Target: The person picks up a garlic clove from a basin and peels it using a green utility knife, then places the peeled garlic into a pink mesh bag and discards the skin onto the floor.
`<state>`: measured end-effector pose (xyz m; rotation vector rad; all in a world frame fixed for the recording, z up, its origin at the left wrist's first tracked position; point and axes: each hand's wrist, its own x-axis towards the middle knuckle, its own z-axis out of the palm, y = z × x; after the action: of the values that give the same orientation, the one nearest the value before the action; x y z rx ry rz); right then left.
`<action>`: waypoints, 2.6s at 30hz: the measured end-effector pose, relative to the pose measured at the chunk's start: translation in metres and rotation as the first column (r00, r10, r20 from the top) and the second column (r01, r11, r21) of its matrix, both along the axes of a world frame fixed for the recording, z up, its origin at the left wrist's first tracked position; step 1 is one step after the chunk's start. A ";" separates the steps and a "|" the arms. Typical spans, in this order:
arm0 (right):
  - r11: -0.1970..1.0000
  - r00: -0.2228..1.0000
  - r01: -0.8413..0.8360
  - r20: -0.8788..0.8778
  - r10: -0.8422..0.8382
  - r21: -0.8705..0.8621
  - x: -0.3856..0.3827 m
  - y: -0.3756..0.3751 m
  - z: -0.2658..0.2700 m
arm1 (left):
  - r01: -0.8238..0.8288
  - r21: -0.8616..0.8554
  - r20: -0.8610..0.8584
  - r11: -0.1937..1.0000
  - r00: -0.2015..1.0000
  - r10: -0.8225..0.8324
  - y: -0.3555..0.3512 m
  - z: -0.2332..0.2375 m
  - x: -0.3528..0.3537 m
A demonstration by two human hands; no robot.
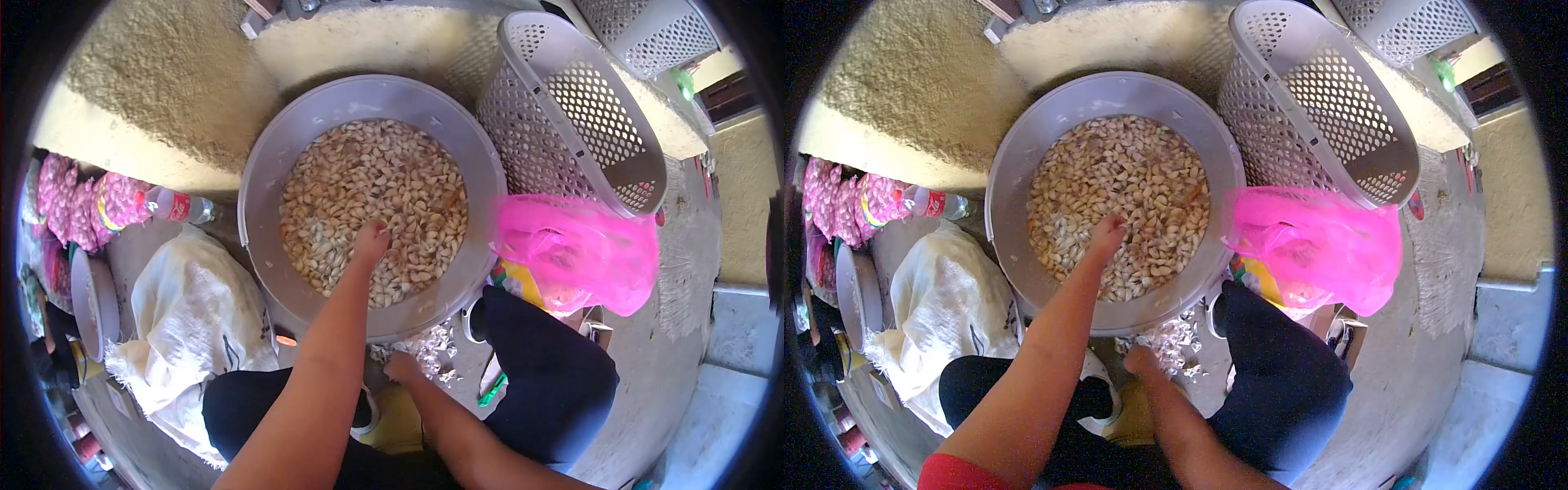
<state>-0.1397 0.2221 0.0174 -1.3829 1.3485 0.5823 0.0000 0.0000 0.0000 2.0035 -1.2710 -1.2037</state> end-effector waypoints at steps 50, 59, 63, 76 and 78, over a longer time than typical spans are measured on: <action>0.730 0.726 0.657 0.106 -0.680 0.187 0.024 0.008 -0.038 | 0.329 0.074 0.519 0.941 0.794 -0.318 -0.040 -0.044 -0.028; 0.632 0.635 0.732 0.081 -0.768 0.254 0.019 0.011 -0.041 | -0.162 0.137 -0.056 0.977 0.984 0.171 -0.053 -0.050 -0.022; 0.645 0.655 0.719 0.061 -0.754 0.259 0.016 0.010 -0.042 | -0.083 0.042 -0.126 0.996 0.988 0.088 -0.050 -0.048 -0.023; 0.674 0.700 0.666 0.043 -0.713 0.320 0.006 0.000 -0.040 | 0.172 0.237 -0.123 0.956 0.982 -0.146 -0.055 -0.044 -0.051; 0.679 0.701 0.660 0.061 -0.710 0.320 0.003 -0.001 -0.042 | 0.139 0.281 -0.232 0.950 0.970 -0.073 -0.056 -0.059 -0.051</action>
<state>-0.1365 0.2213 -0.0245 -0.5878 1.4463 0.1071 -0.0515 -0.0561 -0.0588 1.9509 -1.1557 -1.7043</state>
